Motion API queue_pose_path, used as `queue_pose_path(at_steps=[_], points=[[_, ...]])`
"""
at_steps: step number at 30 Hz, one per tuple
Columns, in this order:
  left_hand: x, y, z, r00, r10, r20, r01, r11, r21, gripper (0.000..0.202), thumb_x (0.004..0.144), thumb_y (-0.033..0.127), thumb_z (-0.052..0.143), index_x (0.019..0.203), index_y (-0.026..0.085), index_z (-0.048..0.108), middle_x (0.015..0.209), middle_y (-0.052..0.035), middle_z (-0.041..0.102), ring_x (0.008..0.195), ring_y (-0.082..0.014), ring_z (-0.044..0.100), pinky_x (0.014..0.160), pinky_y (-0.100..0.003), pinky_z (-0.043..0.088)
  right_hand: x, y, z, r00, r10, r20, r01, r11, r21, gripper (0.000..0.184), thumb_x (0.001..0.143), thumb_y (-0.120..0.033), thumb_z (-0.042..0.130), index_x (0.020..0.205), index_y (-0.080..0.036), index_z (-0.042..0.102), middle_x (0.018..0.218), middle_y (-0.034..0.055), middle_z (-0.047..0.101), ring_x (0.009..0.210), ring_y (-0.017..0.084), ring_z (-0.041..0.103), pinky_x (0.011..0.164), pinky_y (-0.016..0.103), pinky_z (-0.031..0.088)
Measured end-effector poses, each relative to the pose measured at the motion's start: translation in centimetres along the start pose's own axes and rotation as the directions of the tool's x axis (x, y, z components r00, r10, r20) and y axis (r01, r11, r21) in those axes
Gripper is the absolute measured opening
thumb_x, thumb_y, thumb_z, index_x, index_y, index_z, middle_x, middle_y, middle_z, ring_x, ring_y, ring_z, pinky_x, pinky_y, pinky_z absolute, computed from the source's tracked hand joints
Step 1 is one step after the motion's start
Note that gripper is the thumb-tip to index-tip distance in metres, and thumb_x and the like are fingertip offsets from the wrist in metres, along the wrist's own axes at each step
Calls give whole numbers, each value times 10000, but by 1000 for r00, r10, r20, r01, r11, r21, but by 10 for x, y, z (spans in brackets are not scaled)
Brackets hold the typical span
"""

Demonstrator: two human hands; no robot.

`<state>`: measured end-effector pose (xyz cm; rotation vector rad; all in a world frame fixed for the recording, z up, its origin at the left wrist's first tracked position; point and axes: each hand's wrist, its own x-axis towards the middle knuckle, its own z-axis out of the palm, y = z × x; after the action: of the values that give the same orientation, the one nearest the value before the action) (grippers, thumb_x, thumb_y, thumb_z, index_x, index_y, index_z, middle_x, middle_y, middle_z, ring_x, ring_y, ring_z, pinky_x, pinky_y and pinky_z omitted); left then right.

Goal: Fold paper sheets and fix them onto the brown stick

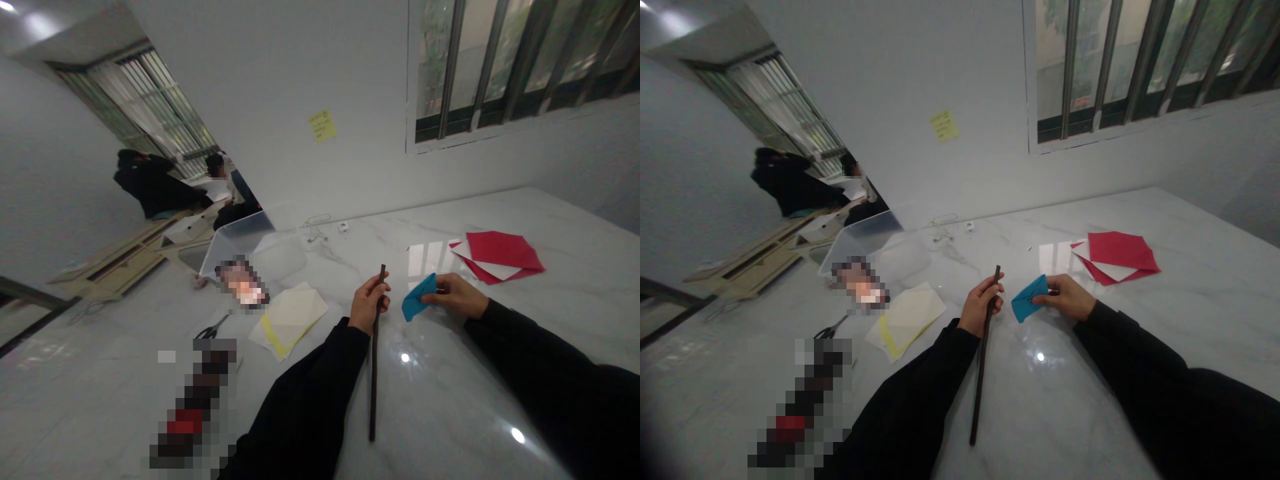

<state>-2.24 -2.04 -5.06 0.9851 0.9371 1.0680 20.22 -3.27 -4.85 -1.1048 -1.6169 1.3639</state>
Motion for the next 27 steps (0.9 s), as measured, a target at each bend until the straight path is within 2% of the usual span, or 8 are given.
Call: queue_pose_path(at_steps=[4, 7, 11, 14, 20, 27], points=[[-3, 0, 2, 1000, -17, 26, 18, 999, -46, 553, 728, 404, 679, 1222, 174, 583, 844, -3, 567, 460, -35, 452, 404, -196, 230, 0, 0, -1, 1000, -11, -12, 11, 1000, -11, 317, 676, -440, 779, 877, -194, 767, 916, 57, 764, 860, 250, 709, 848, 409, 546], [-6, 0, 5, 999, -23, 34, 26, 997, -70, 490, 756, 457, 656, 1146, 162, 624, 848, -9, 558, 468, -36, 461, 408, -197, 236, 0, 1, 0, 1000, -15, -13, 15, 1000, -12, 331, 670, -448, 782, 875, -189, 766, 912, 63, 763, 862, 259, 706, 852, 426, 543], [-9, 2, 7, 996, -38, 82, 39, 999, -8, 414, 720, 395, 710, 1035, 127, 679, 816, -15, 562, 498, -43, 487, 444, -202, 271, -2, -1, -2, 999, -44, -30, 43, 999, -24, 302, 692, -442, 773, 856, -190, 760, 888, 54, 760, 839, 240, 702, 829, 389, 542], [-10, 6, 6, 981, -68, 182, 61, 997, 42, 444, 698, 361, 748, 1066, 122, 685, 737, 1, 547, 512, -53, 492, 491, -212, 308, -4, -7, -5, 991, -119, -55, 116, 992, -58, 267, 712, -432, 766, 822, -189, 749, 845, 46, 743, 806, 220, 688, 795, 355, 539], [-16, 19, 4, 933, -62, 355, 20, 993, 120, 577, 695, 335, 773, 1237, 210, 618, 830, -3, 571, 555, -62, 504, 541, -233, 341, -5, -18, -11, 954, -300, -21, 294, 943, -154, 197, 729, -403, 767, 797, -219, 754, 863, 49, 719, 853, 220, 666, 839, 364, 514], [-20, 22, 7, 907, -108, 408, 62, 990, 124, 549, 673, 332, 796, 1183, 189, 651, 832, -12, 576, 548, -54, 463, 533, -230, 318, -3, -13, -11, 917, -397, -34, 383, 903, -192, 116, 770, -351, 749, 815, -244, 753, 855, 40, 710, 869, 210, 646, 838, 360, 505]])
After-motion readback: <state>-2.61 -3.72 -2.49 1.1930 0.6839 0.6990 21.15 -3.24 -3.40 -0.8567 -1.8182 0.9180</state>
